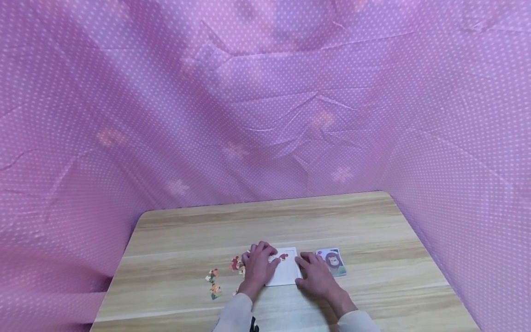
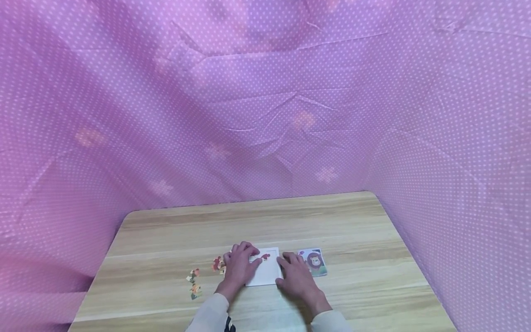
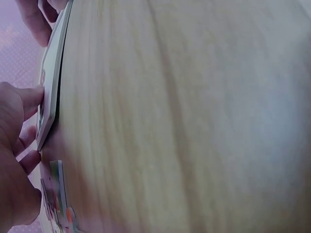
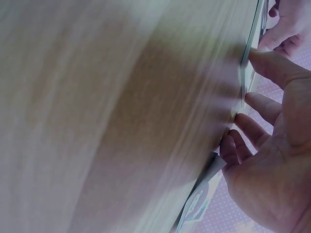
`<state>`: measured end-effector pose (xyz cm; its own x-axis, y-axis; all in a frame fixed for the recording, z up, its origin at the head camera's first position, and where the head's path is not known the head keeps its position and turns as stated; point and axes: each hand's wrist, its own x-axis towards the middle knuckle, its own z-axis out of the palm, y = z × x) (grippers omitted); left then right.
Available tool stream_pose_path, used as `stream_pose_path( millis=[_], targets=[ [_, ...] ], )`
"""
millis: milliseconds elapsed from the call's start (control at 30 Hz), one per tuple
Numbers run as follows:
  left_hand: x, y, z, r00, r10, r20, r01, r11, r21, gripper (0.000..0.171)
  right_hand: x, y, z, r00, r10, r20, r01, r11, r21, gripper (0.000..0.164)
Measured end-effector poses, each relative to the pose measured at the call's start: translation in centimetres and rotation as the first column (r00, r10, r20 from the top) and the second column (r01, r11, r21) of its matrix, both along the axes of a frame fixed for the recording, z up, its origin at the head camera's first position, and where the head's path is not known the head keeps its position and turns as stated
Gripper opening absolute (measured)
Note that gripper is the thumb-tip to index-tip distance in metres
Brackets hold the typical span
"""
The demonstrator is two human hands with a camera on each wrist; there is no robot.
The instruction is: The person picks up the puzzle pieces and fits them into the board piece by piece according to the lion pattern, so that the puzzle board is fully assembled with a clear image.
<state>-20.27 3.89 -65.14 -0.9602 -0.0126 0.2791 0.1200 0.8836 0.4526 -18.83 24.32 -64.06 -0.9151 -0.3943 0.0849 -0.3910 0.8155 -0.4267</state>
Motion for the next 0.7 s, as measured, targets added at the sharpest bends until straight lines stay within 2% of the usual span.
stream_pose_path(
  millis=[400, 700],
  targets=[
    [0.2, 0.1, 0.0, 1.000, 0.010, 0.024, -0.010, 1.000, -0.024, 0.020, 0.2, 0.2, -0.2, 1.000, 0.006, -0.008, -0.006, 1.000, -0.004, 0.065],
    [0.3, -2.4, 0.8, 0.999, 0.017, 0.045, -0.017, 1.000, -0.001, 0.035, 0.3, 0.2, 0.0, 0.999, -0.007, 0.032, 0.008, 1.000, -0.019, 0.067]
  ],
)
